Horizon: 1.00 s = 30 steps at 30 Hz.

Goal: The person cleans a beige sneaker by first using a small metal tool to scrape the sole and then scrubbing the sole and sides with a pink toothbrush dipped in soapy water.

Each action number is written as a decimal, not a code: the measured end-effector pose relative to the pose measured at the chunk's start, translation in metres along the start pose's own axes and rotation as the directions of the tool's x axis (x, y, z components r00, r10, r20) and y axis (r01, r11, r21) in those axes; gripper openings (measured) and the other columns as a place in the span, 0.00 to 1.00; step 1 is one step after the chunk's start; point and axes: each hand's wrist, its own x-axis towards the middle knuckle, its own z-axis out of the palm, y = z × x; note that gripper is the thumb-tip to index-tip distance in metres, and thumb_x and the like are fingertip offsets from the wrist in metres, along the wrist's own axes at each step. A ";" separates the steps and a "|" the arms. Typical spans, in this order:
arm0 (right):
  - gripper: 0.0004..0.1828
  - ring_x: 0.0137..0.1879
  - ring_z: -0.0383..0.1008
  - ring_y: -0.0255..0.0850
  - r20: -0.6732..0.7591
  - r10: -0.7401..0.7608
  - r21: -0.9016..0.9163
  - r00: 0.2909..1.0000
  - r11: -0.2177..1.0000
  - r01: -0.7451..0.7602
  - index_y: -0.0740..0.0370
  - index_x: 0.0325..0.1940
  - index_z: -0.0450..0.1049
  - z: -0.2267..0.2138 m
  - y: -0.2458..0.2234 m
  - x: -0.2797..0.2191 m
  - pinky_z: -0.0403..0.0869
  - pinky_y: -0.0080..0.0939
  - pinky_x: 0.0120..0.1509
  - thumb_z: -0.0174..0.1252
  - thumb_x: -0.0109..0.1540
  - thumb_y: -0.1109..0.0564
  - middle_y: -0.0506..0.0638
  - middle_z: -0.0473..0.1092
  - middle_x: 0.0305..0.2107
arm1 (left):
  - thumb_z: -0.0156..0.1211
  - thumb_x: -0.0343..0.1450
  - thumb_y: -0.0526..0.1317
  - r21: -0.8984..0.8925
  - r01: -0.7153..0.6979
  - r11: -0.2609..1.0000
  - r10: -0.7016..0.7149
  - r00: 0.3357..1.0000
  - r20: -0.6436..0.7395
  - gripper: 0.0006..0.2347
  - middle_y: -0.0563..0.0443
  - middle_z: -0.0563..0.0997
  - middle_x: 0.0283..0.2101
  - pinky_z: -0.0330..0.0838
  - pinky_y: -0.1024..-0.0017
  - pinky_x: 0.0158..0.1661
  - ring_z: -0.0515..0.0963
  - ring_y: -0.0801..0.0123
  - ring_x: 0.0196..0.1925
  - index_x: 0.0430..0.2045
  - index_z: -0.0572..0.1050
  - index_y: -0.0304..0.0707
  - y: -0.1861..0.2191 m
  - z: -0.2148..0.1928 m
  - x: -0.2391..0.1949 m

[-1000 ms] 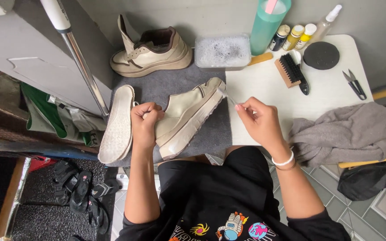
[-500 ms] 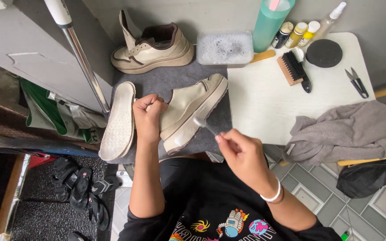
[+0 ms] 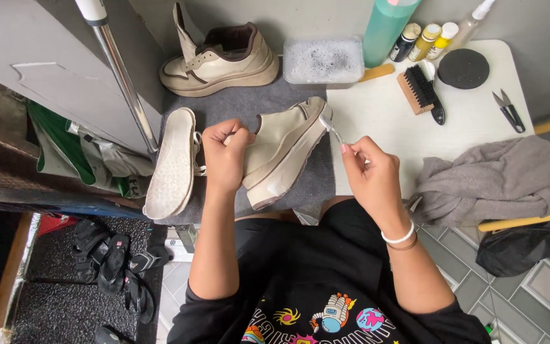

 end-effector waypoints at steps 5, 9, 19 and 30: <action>0.11 0.13 0.62 0.32 0.058 0.034 0.054 0.998 0.998 -0.037 0.66 0.30 0.72 0.001 -0.025 -0.021 0.64 0.32 0.19 0.58 0.68 0.62 0.51 0.63 0.10 | 0.57 0.59 0.30 0.036 -0.019 0.999 0.019 1.000 0.025 0.14 0.58 0.53 0.08 0.46 0.83 0.15 0.52 0.84 0.13 0.04 0.60 0.44 0.018 0.013 0.000; 0.12 0.12 0.62 0.31 0.131 0.051 0.122 0.990 0.990 -0.067 0.64 0.29 0.75 -0.008 -0.033 -0.028 0.65 0.29 0.19 0.57 0.67 0.63 0.50 0.65 0.09 | 0.55 0.59 0.29 0.080 -0.060 0.995 0.055 0.996 0.066 0.14 0.59 0.51 0.09 0.45 0.83 0.16 0.51 0.84 0.15 0.04 0.59 0.45 0.024 0.026 -0.001; 0.13 0.14 0.63 0.28 0.125 -0.007 0.105 0.992 0.994 -0.007 0.65 0.25 0.73 -0.032 -0.089 -0.052 0.65 0.28 0.21 0.59 0.65 0.63 0.51 0.66 0.06 | 0.54 0.59 0.28 0.094 -0.124 0.988 0.114 0.988 0.107 0.13 0.59 0.54 0.08 0.45 0.83 0.17 0.52 0.83 0.15 0.04 0.61 0.43 0.033 0.043 -0.003; 0.09 0.20 0.65 0.30 0.008 -0.068 0.121 0.998 0.990 0.067 0.67 0.32 0.76 -0.056 -0.053 -0.048 0.66 0.31 0.23 0.56 0.67 0.66 0.53 0.70 0.13 | 0.54 0.61 0.29 0.082 -0.150 0.985 0.140 0.983 0.120 0.14 0.59 0.54 0.07 0.45 0.83 0.18 0.52 0.83 0.16 0.04 0.60 0.44 0.039 0.051 -0.005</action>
